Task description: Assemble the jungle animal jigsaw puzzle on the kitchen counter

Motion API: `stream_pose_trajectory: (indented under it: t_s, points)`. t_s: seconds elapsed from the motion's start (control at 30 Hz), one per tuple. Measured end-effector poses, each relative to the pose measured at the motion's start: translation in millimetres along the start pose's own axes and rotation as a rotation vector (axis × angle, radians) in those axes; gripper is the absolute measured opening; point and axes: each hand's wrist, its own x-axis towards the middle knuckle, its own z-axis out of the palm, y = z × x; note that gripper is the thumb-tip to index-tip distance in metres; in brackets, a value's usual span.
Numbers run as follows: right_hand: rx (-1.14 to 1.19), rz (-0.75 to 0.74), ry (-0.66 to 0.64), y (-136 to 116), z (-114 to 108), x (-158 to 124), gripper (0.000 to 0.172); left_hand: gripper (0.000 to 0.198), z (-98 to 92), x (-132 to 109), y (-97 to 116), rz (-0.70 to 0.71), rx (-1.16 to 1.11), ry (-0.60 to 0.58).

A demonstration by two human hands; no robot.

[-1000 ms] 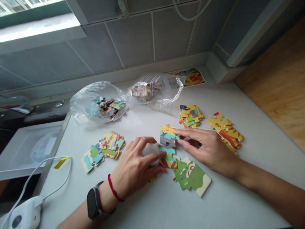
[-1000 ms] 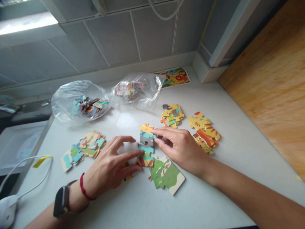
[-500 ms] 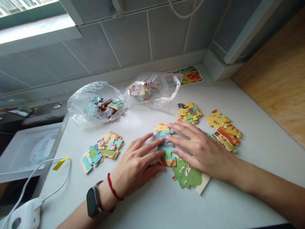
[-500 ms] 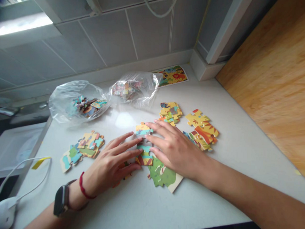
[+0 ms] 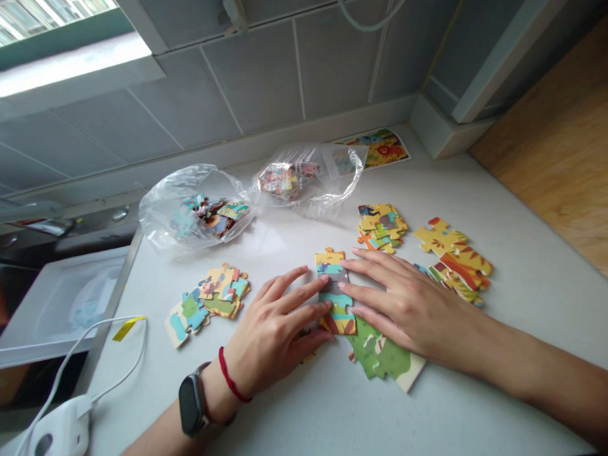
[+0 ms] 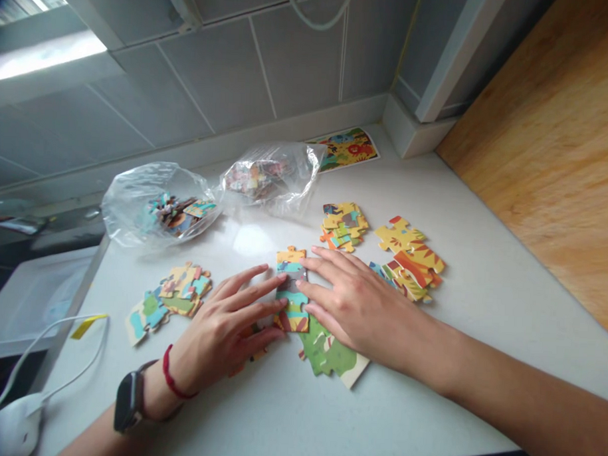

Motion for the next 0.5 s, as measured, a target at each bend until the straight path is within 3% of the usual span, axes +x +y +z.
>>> stream_pose_trajectory:
  t_s: [0.23, 0.5]
  points:
    - [0.011, -0.021, -0.022, -1.0, 3.5, -1.3, 0.040, 0.047, 1.4, 0.4, 1.9, -0.050, 0.028, 0.016]
    - [0.040, -0.003, 0.045, 3.0, -2.0, 2.1, 0.043, 0.037, 0.5, 0.6, -5.6, -0.149, 0.047, 0.090]
